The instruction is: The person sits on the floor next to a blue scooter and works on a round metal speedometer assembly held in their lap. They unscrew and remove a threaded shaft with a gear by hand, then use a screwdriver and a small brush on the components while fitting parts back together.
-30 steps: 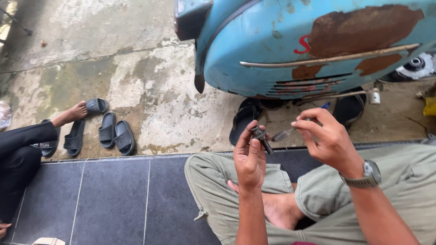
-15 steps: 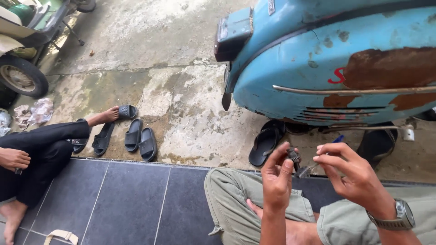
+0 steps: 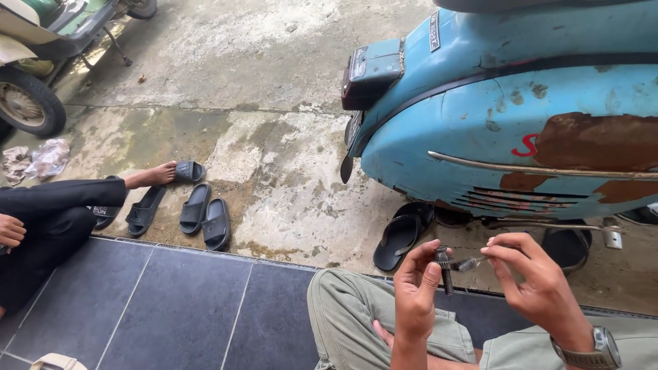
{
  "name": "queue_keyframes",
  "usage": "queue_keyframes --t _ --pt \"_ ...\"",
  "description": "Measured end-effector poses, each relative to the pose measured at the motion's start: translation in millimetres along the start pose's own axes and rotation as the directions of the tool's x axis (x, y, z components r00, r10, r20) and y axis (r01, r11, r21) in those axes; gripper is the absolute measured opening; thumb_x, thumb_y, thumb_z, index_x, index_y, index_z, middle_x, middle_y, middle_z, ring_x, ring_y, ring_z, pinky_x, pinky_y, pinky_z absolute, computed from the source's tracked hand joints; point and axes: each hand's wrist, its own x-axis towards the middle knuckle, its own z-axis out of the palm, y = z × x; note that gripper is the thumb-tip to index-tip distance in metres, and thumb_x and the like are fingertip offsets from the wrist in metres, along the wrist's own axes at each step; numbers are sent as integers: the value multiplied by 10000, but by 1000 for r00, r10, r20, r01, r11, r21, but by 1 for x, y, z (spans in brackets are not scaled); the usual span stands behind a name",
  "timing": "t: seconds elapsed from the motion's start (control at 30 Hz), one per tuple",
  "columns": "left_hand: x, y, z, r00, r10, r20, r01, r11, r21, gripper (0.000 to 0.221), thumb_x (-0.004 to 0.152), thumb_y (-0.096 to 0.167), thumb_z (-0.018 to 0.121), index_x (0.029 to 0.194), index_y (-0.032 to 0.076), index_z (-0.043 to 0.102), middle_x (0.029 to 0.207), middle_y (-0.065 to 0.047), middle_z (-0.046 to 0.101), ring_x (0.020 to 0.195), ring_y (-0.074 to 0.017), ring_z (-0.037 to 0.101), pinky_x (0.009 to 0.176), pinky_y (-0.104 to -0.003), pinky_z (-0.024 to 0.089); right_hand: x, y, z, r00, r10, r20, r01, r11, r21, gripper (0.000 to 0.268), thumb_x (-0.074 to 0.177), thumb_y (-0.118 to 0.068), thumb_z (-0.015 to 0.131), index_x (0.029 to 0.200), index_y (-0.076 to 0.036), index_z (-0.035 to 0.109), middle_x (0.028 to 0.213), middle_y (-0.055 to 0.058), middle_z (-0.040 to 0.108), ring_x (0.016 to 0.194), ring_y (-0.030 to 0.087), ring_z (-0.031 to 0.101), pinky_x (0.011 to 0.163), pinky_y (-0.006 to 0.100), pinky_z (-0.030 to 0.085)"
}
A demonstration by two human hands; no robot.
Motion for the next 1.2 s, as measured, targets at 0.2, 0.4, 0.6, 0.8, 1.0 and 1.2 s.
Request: queue_keyframes --t 0.2,0.4,0.6,0.8,1.0,1.2 --pt "4 -11 1 998 -55 19 55 998 -38 353 998 44 617 1345 -17 595 1222 -135 680 1102 -170 638 1001 -287 490 -1 1 -4 1000 3 11 -5 990 143 249 774 31 714 996 -77 745 1141 28 710 937 161 714 790 284 583" --pt "3 -22 4 998 -65 23 67 995 -74 360 991 8 600 1348 -39 593 1235 -166 691 1139 -194 644 1021 -292 492 -6 8 -13 1000 6 -30 -4 997 75 239 785 18 717 1005 -72 732 1122 31 701 915 166 689 779 294 566" --pt "1 -22 8 993 -108 36 110 993 -40 364 998 45 601 1352 -41 589 1251 -181 695 1130 -194 651 1004 -290 504 -11 10 -15 1000 3 -24 0 992 124 264 780 10 719 1018 -101 748 1166 25 701 917 152 710 754 276 590" --pt "7 -25 7 995 -87 44 91 991 -97 378 1001 15 554 1368 -71 570 1253 -215 679 1157 -227 649 1059 -334 506 -2 21 -9 999 3 -33 -2 1000 22 254 802 2 710 1033 -99 737 1117 14 700 818 152 684 666 281 553" --pt "6 -28 0 990 -144 2 143 977 -159 391 1008 41 544 1382 -65 586 1252 -207 690 1100 -192 654 1019 -307 512 -4 9 -6 1000 4 -10 -3 997 81 265 786 13 717 1024 -102 745 1136 21 703 787 134 679 631 264 542" --pt "3 -21 4 980 -197 -37 193 976 -99 415 990 21 621 1396 -58 603 1237 -178 721 1051 -154 669 911 -233 528 -8 18 -3 1000 8 -23 -7 999 36 276 807 17 706 1058 -92 742 1134 33 689 792 147 653 642 272 527"
